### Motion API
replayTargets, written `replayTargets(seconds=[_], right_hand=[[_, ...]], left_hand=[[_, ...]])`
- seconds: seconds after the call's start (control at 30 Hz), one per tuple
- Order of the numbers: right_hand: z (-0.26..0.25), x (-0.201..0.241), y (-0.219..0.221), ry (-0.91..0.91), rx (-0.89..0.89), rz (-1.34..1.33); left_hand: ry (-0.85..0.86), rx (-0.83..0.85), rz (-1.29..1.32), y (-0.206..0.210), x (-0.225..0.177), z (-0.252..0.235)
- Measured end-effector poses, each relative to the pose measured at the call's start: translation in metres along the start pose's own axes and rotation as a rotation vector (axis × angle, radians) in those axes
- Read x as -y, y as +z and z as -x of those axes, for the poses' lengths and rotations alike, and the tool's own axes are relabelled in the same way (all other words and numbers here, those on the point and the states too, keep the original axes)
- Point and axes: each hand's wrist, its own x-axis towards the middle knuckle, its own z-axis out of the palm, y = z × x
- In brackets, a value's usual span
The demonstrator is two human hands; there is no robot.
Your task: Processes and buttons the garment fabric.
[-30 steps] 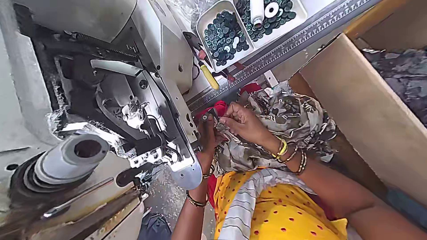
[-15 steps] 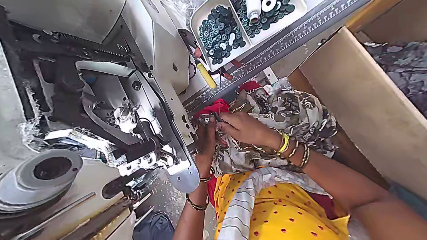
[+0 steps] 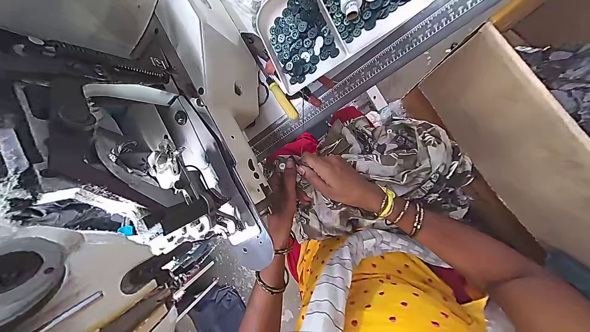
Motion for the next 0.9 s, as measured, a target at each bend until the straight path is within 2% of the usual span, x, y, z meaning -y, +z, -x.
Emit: replayTargets(seconds=[0.23,0.4,0.53,0.63,0.77,0.9], right_hand=[[-0.005,0.006,-0.021,0.111,0.226,0.001],[-0.006,0.008,-0.031,0.136,0.309,-0.022],[-0.004,0.001,-0.035,0.188,0.308,-0.133],[-0.003,-0.007,-0.028,0.210,0.207,-0.242],[-0.002,-0.004,-0.016,0.193,0.184,-0.138],[-0.012,0.002,-0.035,0.242,0.511,-0.045]], left_hand=[[-0.013,-0.001,-0.001,0.006,0.003,-0.001],[-0.171,-0.017,0.178,0.013,0.008,-0.007],[-0.217,-0.035,0.145,0.014,0.008,-0.008],[-0.140,-0.001,0.079,0.010,0.008,-0.007],[-0.074,0.018,0.036,0.007,0.009,-0.005],[-0.087,0.022,0.055,0.005,0.018,-0.005]])
